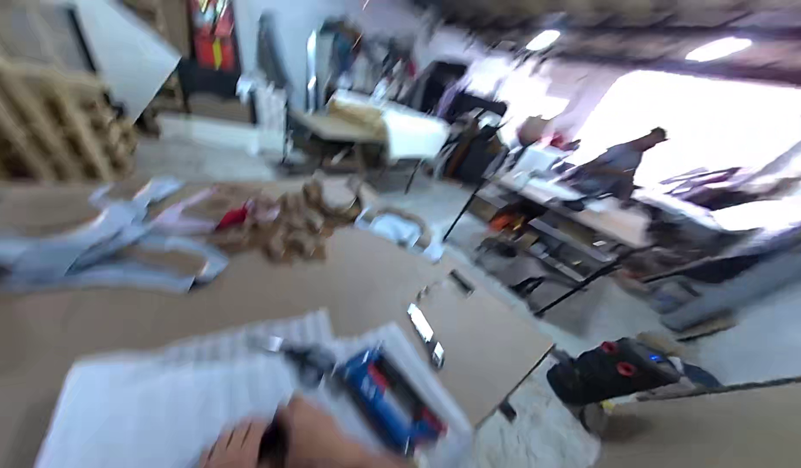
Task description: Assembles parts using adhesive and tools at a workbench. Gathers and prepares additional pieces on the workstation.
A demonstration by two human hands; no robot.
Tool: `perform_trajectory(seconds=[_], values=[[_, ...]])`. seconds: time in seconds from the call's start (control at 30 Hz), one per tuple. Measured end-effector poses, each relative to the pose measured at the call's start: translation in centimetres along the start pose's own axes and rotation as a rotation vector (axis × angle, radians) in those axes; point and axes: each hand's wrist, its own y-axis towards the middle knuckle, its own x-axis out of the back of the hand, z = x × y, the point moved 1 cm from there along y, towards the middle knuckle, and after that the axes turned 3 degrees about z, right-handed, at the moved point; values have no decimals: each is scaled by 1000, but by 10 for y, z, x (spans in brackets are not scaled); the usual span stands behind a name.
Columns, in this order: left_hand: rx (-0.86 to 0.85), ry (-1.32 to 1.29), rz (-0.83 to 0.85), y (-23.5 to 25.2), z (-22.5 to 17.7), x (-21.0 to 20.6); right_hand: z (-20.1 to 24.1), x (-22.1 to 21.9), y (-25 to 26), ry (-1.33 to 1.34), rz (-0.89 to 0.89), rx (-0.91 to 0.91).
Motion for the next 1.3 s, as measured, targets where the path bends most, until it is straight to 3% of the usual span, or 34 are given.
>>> perform_trajectory(seconds=[0.1,0.27,0.53,0.63,0.73,0.83,0.9,1.03,1.1,1.2,1.3], values=[[-137,90,-311,-42,28,-27,-5,-5,13,74,139,-46],[-193,147,-186,-94,21,-64,-9,-13,26,52,69,-46],[-118,224,-442,-60,17,-74,-10,-10,24,-1,71,-58],[-198,198,-422,-41,24,-67,-11,-10,24,-10,66,-52],[-267,45,-285,-19,33,-55,-14,-9,26,3,68,-43],[-236,-138,-104,-6,35,-48,-17,-7,32,14,96,-55],[-225,-164,-90,-4,36,-49,-19,-7,32,47,79,-47],[-245,-139,-159,-6,36,-57,-33,-1,19,281,-6,29],[-221,-119,-190,-5,36,-60,-50,8,-7,311,-218,0],[-162,-89,-253,-7,32,-65,-81,7,-59,46,-639,-249],[-100,-78,-284,-5,28,-69,-117,-19,-80,-48,-613,-483]])
